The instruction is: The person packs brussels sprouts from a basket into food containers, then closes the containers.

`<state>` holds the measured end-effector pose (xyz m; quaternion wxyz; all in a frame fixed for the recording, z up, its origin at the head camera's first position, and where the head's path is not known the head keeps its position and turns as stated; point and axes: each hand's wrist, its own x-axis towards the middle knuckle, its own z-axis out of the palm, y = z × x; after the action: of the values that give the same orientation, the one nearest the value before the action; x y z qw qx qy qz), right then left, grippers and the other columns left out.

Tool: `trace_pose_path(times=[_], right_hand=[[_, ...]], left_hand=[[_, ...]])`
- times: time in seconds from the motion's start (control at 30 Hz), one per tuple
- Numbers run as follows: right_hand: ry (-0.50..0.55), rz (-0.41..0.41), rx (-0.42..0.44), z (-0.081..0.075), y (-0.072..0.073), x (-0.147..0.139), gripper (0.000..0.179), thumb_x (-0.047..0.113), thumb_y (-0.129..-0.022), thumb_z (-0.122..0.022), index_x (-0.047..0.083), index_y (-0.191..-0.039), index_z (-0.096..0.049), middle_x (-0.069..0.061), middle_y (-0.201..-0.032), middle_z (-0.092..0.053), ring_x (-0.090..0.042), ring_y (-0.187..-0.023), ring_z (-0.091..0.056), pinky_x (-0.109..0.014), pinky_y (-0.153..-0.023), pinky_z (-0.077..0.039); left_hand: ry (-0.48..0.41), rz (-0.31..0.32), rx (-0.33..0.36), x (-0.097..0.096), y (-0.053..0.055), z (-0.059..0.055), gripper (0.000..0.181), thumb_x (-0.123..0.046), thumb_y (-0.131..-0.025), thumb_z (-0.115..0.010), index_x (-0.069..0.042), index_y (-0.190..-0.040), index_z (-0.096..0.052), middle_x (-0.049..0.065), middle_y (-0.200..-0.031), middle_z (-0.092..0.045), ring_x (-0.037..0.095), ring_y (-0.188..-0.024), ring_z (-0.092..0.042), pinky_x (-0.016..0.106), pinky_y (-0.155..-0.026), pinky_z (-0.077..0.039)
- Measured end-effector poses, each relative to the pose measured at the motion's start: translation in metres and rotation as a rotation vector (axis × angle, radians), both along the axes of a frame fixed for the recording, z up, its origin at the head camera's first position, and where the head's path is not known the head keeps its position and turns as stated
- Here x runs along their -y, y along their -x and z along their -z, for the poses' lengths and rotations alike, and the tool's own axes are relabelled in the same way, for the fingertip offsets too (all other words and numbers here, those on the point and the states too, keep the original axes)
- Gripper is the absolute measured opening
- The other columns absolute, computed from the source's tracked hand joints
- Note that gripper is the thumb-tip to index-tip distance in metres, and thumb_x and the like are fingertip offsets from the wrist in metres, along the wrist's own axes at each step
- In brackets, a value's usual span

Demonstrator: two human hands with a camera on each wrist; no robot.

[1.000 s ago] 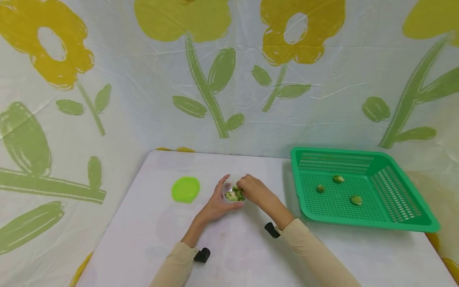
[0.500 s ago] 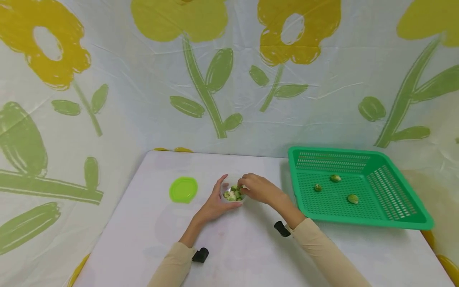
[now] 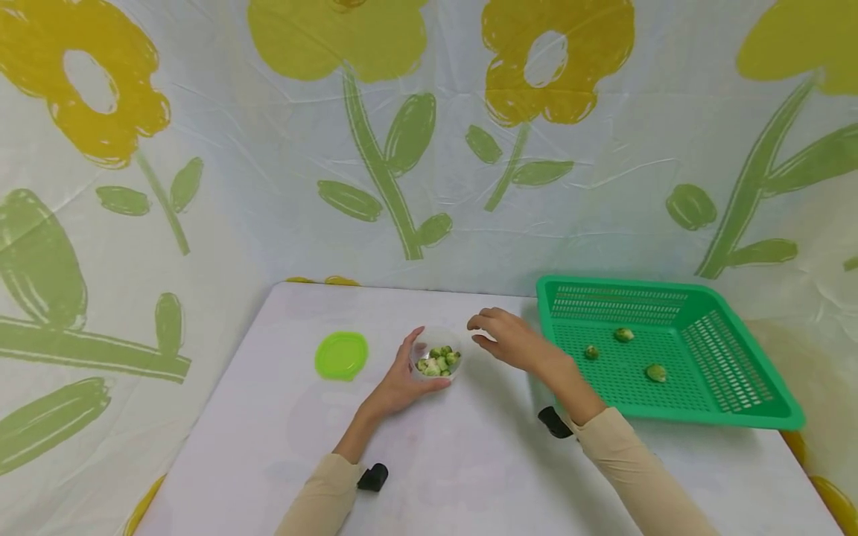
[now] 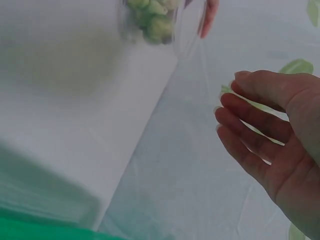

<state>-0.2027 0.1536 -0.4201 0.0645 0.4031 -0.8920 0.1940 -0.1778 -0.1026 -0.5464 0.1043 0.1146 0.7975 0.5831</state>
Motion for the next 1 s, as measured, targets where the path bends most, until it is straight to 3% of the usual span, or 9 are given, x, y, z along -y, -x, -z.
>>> trace_pose_path(times=[0.2, 0.53, 0.83, 1.0], right_hand=[[0.019, 0.024, 0.016, -0.01, 0.0, -0.02, 0.018, -0.003, -0.093, -0.072, -0.003, -0.111, -0.069, -0.015, -0.107, -0.068, -0.032, -0.099, -0.066, -0.041, -0.082, -0.057], [0.01, 0.174, 0.077, -0.023, -0.007, -0.056, 0.022, -0.002, -0.096, -0.069, -0.003, -0.118, -0.067, -0.018, -0.118, -0.065, -0.036, -0.106, -0.062, -0.046, -0.084, -0.055], [0.053, 0.192, 0.045, -0.024, -0.01, -0.087, 0.024, -0.002, -0.096, -0.069, -0.004, -0.12, -0.067, -0.02, -0.118, -0.064, -0.04, -0.112, -0.061, -0.053, -0.09, -0.053], [0.094, 0.196, -0.017, -0.018, -0.01, -0.103, 0.024, -0.006, -0.093, -0.072, -0.007, -0.116, -0.068, -0.022, -0.115, -0.065, -0.042, -0.109, -0.062, -0.055, -0.088, -0.053]], left_hand=[[0.0, -0.003, 0.001, 0.0, 0.0, 0.0, 0.112, -0.046, -0.08, -0.089, -0.036, -0.163, -0.015, 0.012, -0.161, -0.029, 0.031, -0.15, -0.028, 0.061, -0.116, -0.027], [-0.032, 0.005, 0.006, -0.001, -0.001, -0.002, 0.11, -0.034, -0.083, -0.089, -0.034, -0.164, -0.015, 0.013, -0.162, -0.028, 0.031, -0.151, -0.026, 0.061, -0.117, -0.025], [-0.049, -0.002, 0.032, -0.001, -0.001, -0.003, 0.111, -0.019, -0.084, -0.088, -0.024, -0.166, -0.012, 0.022, -0.163, -0.023, 0.037, -0.152, -0.022, 0.063, -0.118, -0.022], [-0.048, 0.001, 0.023, -0.001, -0.002, -0.004, 0.11, -0.024, -0.084, -0.088, -0.028, -0.165, -0.014, 0.017, -0.163, -0.026, 0.033, -0.152, -0.023, 0.063, -0.117, -0.023]])
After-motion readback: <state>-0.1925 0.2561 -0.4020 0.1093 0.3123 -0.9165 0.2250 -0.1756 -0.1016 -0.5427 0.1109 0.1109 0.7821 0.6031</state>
